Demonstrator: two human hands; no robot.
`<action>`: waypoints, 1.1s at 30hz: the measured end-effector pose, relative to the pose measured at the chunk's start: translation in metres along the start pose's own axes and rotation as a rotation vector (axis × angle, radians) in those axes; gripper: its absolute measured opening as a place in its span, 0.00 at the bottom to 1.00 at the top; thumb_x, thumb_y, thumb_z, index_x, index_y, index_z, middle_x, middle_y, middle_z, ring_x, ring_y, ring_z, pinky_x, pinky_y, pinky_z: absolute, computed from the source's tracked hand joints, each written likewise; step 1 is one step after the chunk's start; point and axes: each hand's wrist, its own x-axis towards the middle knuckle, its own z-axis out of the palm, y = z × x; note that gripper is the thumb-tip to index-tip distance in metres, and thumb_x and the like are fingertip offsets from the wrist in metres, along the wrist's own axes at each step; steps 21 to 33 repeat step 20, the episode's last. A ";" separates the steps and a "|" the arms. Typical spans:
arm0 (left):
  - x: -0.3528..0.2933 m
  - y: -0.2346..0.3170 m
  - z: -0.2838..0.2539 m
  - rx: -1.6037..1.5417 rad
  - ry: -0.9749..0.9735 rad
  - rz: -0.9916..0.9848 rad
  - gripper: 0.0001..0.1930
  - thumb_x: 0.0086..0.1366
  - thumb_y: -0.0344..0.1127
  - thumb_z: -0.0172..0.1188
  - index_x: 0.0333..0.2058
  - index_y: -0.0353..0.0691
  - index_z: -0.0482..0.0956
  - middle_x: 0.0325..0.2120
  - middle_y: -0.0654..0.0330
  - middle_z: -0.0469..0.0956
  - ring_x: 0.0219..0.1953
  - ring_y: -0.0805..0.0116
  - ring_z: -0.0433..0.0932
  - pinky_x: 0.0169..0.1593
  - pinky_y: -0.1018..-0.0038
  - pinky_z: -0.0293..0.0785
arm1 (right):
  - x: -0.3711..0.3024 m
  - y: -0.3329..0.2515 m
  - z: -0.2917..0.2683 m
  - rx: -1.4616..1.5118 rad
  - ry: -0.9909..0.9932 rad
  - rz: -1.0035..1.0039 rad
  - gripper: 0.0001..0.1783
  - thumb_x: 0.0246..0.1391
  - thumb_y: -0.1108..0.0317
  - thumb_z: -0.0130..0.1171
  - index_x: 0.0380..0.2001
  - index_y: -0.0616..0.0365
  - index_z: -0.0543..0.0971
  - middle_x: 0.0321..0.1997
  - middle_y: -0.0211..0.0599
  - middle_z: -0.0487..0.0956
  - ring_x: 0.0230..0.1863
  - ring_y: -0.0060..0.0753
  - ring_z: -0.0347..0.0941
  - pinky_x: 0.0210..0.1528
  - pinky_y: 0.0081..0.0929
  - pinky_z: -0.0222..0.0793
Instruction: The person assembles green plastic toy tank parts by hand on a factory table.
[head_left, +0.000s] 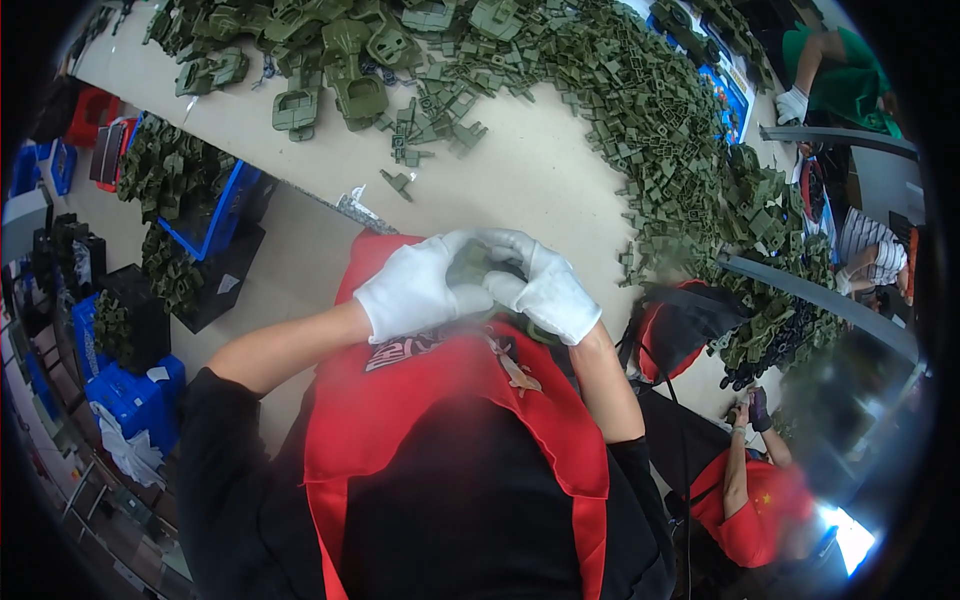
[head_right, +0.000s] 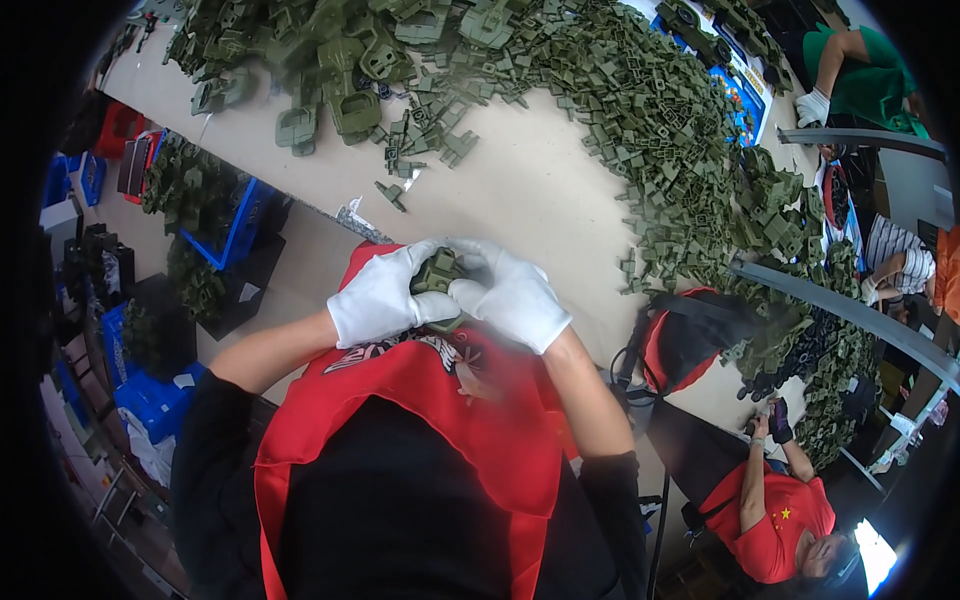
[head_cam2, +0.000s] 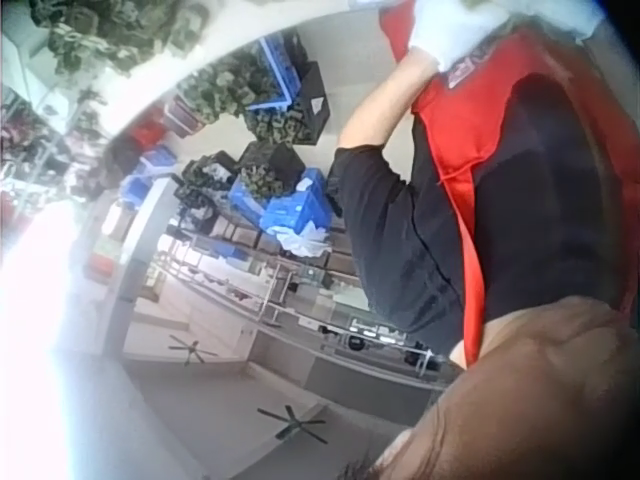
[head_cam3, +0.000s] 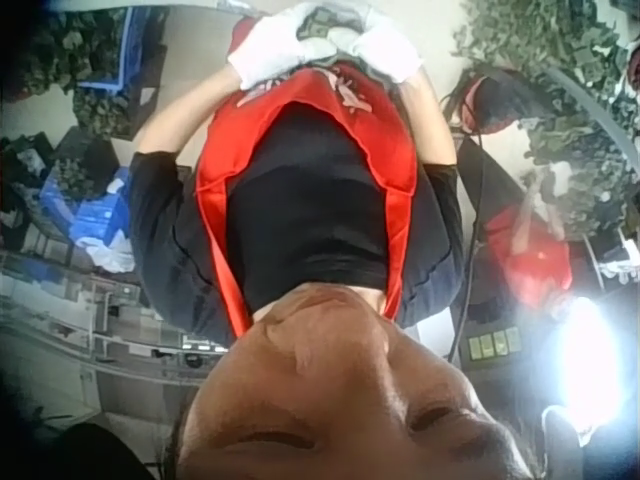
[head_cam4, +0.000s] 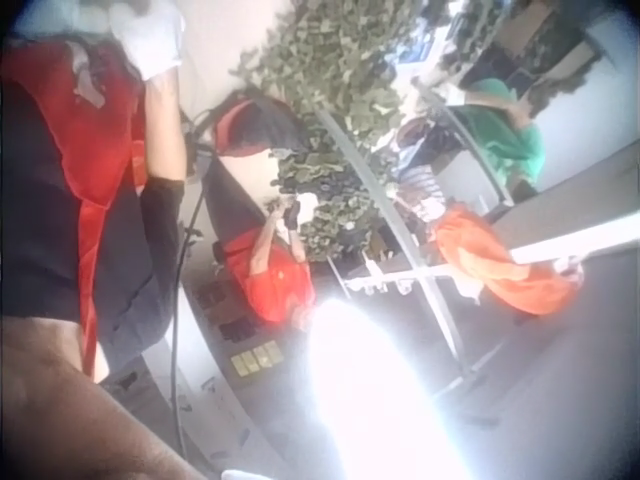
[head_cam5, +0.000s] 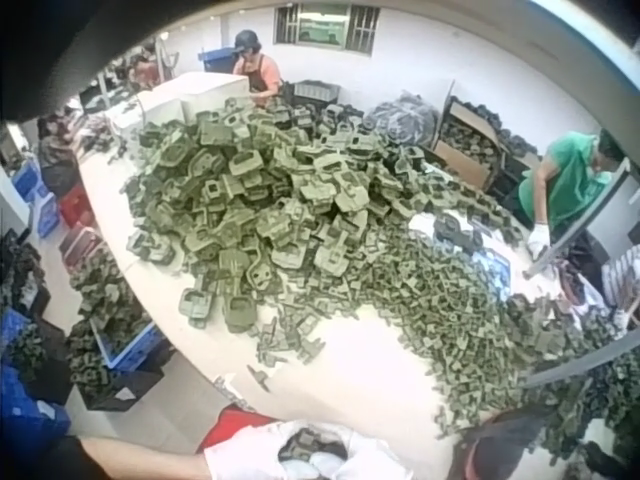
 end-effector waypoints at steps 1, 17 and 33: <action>0.001 -0.001 0.002 -0.018 0.049 0.028 0.30 0.55 0.39 0.68 0.55 0.36 0.69 0.43 0.50 0.79 0.45 0.65 0.79 0.50 0.71 0.73 | -0.002 0.001 0.001 -0.026 0.057 -0.034 0.30 0.48 0.60 0.62 0.56 0.51 0.73 0.49 0.46 0.79 0.49 0.41 0.78 0.53 0.31 0.72; 0.045 0.017 -0.001 0.330 0.021 0.336 0.34 0.48 0.36 0.68 0.56 0.42 0.68 0.50 0.48 0.74 0.49 0.52 0.76 0.54 0.62 0.72 | -0.001 0.011 -0.016 -0.530 0.165 -0.224 0.47 0.30 0.44 0.72 0.53 0.58 0.69 0.42 0.53 0.78 0.44 0.56 0.76 0.48 0.44 0.72; 0.084 0.026 -0.004 0.406 -0.096 0.261 0.37 0.48 0.37 0.68 0.59 0.42 0.65 0.50 0.47 0.74 0.51 0.54 0.76 0.54 0.63 0.72 | 0.004 0.007 -0.035 -0.460 0.194 -0.091 0.41 0.35 0.44 0.71 0.51 0.56 0.71 0.44 0.51 0.79 0.44 0.56 0.76 0.48 0.44 0.72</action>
